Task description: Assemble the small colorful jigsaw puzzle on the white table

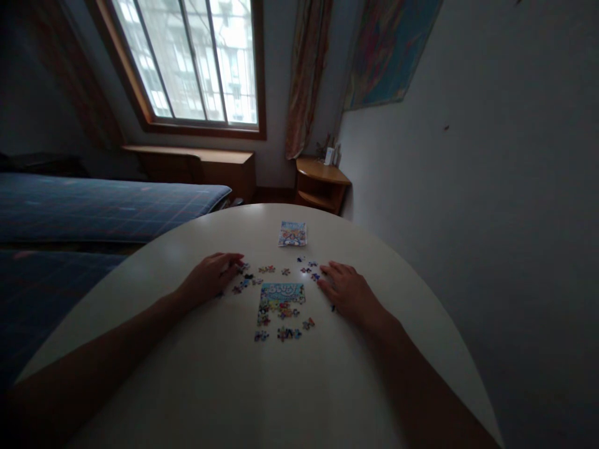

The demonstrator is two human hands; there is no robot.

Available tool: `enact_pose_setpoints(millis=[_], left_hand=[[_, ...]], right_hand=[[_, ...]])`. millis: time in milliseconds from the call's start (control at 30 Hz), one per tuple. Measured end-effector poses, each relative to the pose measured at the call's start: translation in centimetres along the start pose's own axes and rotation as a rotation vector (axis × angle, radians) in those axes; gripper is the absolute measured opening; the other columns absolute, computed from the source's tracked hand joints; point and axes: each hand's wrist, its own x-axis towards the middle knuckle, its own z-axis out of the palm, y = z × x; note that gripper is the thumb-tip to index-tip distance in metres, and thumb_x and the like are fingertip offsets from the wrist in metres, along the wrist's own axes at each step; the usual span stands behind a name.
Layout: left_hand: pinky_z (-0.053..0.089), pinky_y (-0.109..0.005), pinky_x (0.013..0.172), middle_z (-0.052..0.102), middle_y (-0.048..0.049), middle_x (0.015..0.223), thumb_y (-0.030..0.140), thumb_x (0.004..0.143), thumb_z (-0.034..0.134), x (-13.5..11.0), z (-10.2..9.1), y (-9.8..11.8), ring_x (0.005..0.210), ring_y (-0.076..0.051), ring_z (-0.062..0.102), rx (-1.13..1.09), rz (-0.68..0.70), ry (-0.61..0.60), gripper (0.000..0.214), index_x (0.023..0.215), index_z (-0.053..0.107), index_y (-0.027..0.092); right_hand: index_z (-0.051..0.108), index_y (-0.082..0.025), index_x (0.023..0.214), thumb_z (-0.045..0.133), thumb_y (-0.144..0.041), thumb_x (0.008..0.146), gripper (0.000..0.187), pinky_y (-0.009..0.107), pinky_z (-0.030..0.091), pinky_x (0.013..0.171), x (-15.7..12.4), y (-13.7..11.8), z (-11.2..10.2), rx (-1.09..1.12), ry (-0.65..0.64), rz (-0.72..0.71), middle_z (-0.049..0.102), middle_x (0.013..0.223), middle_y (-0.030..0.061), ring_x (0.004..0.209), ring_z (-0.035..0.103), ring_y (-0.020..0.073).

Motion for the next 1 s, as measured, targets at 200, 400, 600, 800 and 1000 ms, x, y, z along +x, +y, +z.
enact_pose_setpoints(millis=[200,400,600,800,1000], left_hand=[[0.046,-0.043,0.103,0.069,-0.0063,0.124,0.034,0.099,0.046,0.4,0.7,0.2,0.117,-0.026,0.059,0.003,0.077,-0.045,0.035,0.125,0.064,0.021],[0.048,-0.042,0.100,0.071,-0.0067,0.117,0.022,0.095,0.047,0.5,0.4,0.7,0.109,-0.024,0.061,0.008,0.101,-0.090,0.031,0.118,0.067,0.021],[0.050,-0.040,0.096,0.070,-0.0093,0.114,0.023,0.097,0.044,0.3,-0.6,1.9,0.106,-0.025,0.062,0.009,0.070,-0.167,0.031,0.118,0.067,0.019],[0.050,-0.043,0.096,0.068,-0.0107,0.116,0.026,0.094,0.051,-0.6,-1.1,1.4,0.108,-0.027,0.062,0.071,0.047,-0.150,0.028,0.119,0.064,0.019],[0.052,-0.041,0.090,0.071,-0.0093,0.109,0.021,0.095,0.048,-0.6,-1.5,1.6,0.103,-0.027,0.064,0.161,-0.025,-0.188,0.027,0.115,0.067,0.020]], right_hand=[[0.057,-0.017,0.137,0.039,-0.044,0.101,0.048,0.045,0.039,0.112,-0.1,-0.2,-0.2,-0.002,-0.003,-0.003,0.053,0.146,0.0143,0.135,0.049,0.0290],[0.057,-0.017,0.137,0.039,-0.045,0.100,0.050,0.048,0.040,0.111,0.0,-0.1,0.1,0.019,0.007,0.004,0.053,0.146,0.0147,0.134,0.049,0.0303],[0.056,-0.018,0.138,0.037,-0.047,0.101,0.051,0.048,0.041,0.110,0.1,0.3,0.5,0.031,0.020,-0.011,0.053,0.146,0.0148,0.134,0.048,0.0305],[0.056,-0.019,0.138,0.037,-0.049,0.100,0.052,0.047,0.041,0.110,0.0,0.2,0.5,0.033,0.021,0.006,0.052,0.146,0.0142,0.135,0.048,0.0305],[0.056,-0.017,0.138,0.037,-0.048,0.100,0.053,0.048,0.040,0.111,-0.1,-0.1,0.1,0.036,0.008,0.001,0.052,0.146,0.0153,0.135,0.047,0.0306]])
